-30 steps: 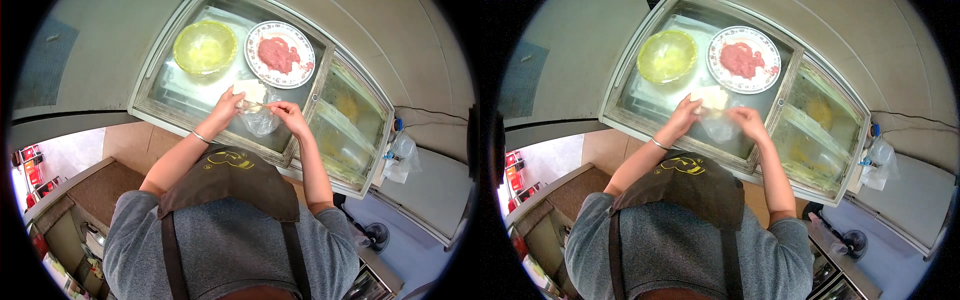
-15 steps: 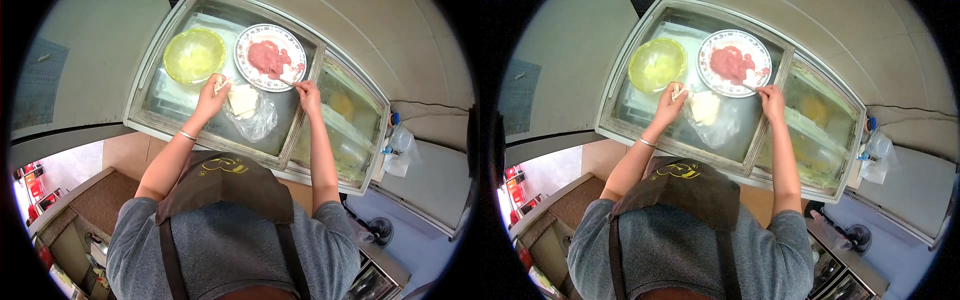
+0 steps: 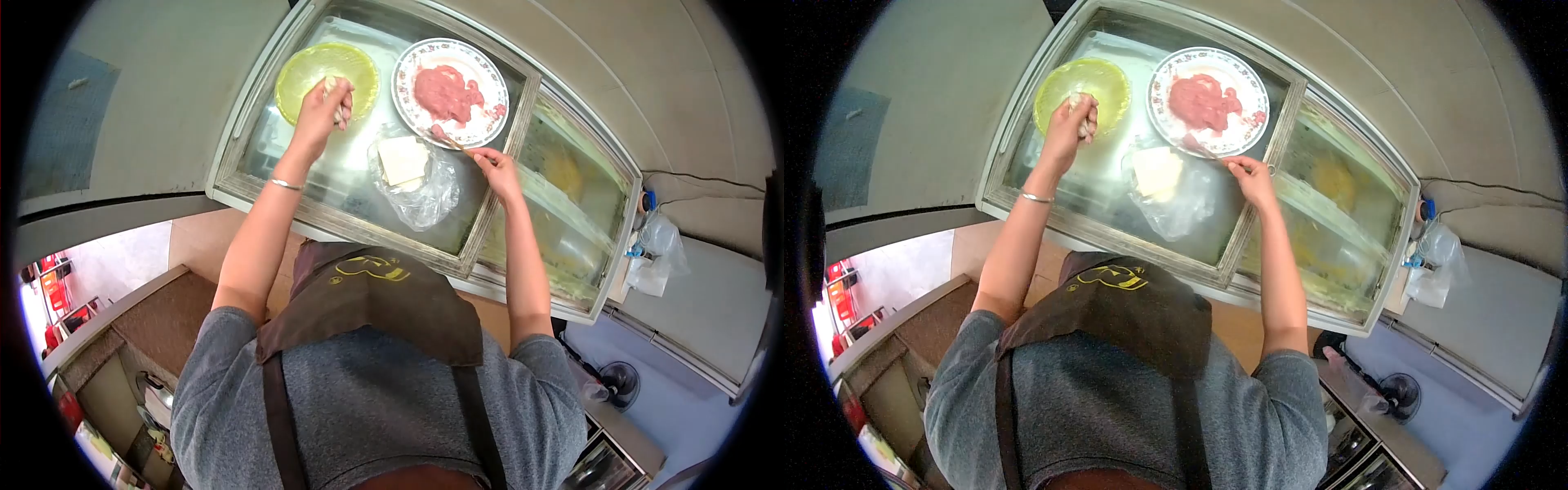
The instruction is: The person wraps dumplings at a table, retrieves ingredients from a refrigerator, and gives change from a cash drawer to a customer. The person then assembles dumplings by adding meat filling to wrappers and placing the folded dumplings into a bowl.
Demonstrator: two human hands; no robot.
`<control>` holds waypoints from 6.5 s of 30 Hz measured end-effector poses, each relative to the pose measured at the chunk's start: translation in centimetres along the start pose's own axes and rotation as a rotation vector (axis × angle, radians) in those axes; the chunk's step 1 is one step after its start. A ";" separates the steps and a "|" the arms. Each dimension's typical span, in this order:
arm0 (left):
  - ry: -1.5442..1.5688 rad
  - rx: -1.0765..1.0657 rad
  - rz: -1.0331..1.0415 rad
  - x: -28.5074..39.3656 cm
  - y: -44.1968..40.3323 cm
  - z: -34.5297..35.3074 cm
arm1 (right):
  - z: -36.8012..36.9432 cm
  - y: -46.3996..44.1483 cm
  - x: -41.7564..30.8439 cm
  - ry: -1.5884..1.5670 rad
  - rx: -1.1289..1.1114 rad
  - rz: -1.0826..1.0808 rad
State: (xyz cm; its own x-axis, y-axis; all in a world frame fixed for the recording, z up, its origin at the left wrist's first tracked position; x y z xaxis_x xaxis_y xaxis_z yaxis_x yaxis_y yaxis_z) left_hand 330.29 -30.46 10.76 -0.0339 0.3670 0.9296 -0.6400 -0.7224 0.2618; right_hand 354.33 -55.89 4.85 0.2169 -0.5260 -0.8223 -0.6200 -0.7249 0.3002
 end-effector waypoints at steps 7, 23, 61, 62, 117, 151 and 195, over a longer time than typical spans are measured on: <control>-0.592 0.231 0.501 -0.3 -3.1 -2.7 | 4.5 4.2 -0.2 -0.094 -0.121 -0.114; 0.352 -0.227 -0.486 -8.1 6.5 4.7 | 5.5 5.0 -2.6 -0.159 -0.202 -0.024; -0.271 -0.148 -0.085 -7.9 4.3 1.9 | -3.9 -3.3 0.9 0.261 -0.015 -0.184; -0.271 -0.143 -0.084 -7.8 4.3 1.6 | -3.3 -2.8 0.7 0.169 -0.063 -0.075; -0.202 -0.110 -0.133 -7.6 5.3 2.0 | 1.8 -1.2 -0.1 0.226 0.166 -0.190; -0.284 -0.223 0.066 -6.5 4.3 4.2 | 3.1 2.5 -5.9 -0.223 -0.394 0.040; 0.009 -0.232 -0.523 -10.2 6.8 1.9 | 6.0 3.9 0.1 -0.116 -0.219 -0.015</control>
State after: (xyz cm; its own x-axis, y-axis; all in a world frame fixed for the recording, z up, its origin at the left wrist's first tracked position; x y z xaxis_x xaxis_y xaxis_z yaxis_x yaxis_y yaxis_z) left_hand 327.79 -40.21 3.56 0.3262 0.6469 0.6892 -0.7253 -0.2963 0.6214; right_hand 347.41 -56.09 3.01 0.1295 -0.4692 -0.8736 -0.4364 -0.8180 0.3747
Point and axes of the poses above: each hand's wrist, its own y-axis away from the middle knuckle, its own z-axis out of the palm, x = y × z, the point moved 2 cm from there along -y, towards the middle knuckle, and after that the axes turned 1 degree about -z, right-handed, at the moved point
